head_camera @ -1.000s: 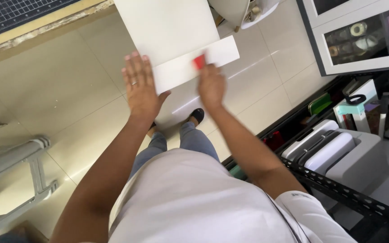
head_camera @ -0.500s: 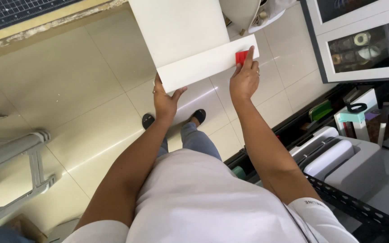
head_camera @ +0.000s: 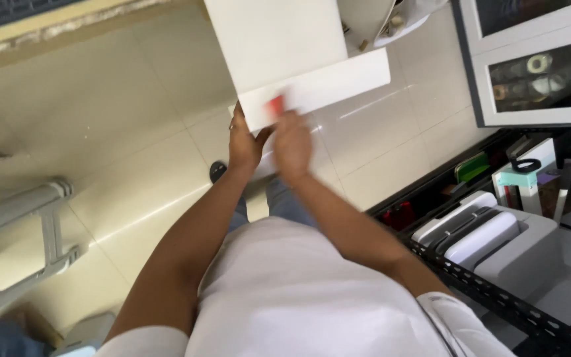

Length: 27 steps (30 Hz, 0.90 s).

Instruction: Applying and smoothing a white adhesive strip onto a board using a red squeegee tool.

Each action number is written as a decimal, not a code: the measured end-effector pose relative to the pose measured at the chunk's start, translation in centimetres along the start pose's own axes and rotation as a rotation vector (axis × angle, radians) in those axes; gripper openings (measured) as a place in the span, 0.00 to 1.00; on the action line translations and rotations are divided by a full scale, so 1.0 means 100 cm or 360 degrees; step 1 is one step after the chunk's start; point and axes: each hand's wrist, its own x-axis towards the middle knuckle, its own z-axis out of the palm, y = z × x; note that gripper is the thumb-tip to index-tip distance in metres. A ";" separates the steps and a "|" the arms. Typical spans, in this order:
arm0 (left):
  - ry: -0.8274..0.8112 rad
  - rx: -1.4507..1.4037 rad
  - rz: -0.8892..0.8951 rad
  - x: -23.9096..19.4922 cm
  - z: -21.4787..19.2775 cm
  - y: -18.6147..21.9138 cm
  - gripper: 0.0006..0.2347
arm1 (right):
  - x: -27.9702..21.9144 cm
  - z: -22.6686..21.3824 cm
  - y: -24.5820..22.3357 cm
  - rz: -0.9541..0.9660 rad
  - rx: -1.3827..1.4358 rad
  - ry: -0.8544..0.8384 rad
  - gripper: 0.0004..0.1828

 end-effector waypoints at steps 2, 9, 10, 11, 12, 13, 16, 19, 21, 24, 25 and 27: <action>-0.0020 0.0038 -0.0007 0.002 0.002 -0.010 0.39 | -0.003 -0.002 -0.026 -0.0189 0.0237 -0.0067 0.36; -0.0095 0.0128 -0.0176 -0.009 -0.012 -0.004 0.39 | 0.006 -0.007 -0.002 -0.0162 0.0266 -0.0013 0.30; -0.0131 0.0231 -0.0218 0.002 -0.006 -0.008 0.39 | 0.005 -0.004 -0.019 -0.0381 0.0283 0.0003 0.26; -0.0145 0.0223 -0.0207 0.003 0.005 -0.023 0.39 | 0.004 -0.005 -0.015 -0.0373 0.0266 0.0006 0.26; -0.0136 0.0183 -0.0235 0.007 0.009 -0.038 0.38 | 0.006 -0.004 -0.016 -0.0425 0.0358 -0.0083 0.32; -0.0128 0.0142 -0.0263 0.011 0.013 -0.054 0.38 | 0.009 -0.003 -0.017 -0.0479 0.0449 -0.0174 0.38; -0.0157 0.0127 -0.0141 -0.006 -0.010 0.000 0.42 | 0.043 -0.018 0.032 -0.0629 0.0601 -0.0131 0.25; -0.0171 0.0140 -0.0144 -0.008 -0.014 -0.004 0.42 | 0.052 -0.014 0.048 -0.0979 0.0497 -0.0100 0.28; -0.0170 0.0136 -0.0134 -0.007 -0.018 0.001 0.42 | 0.057 -0.011 0.042 -0.0993 0.0526 -0.0083 0.29; -0.0175 0.0106 -0.0062 -0.008 -0.014 -0.011 0.40 | 0.053 -0.009 0.034 -0.0999 0.0562 -0.0074 0.32; -0.0145 0.0085 0.0016 -0.008 -0.013 -0.018 0.39 | 0.052 -0.008 0.030 -0.1016 0.0577 -0.0052 0.34; -0.0115 -0.0090 0.0129 -0.004 -0.019 -0.003 0.32 | 0.052 -0.016 0.028 -0.1152 0.0655 -0.0003 0.22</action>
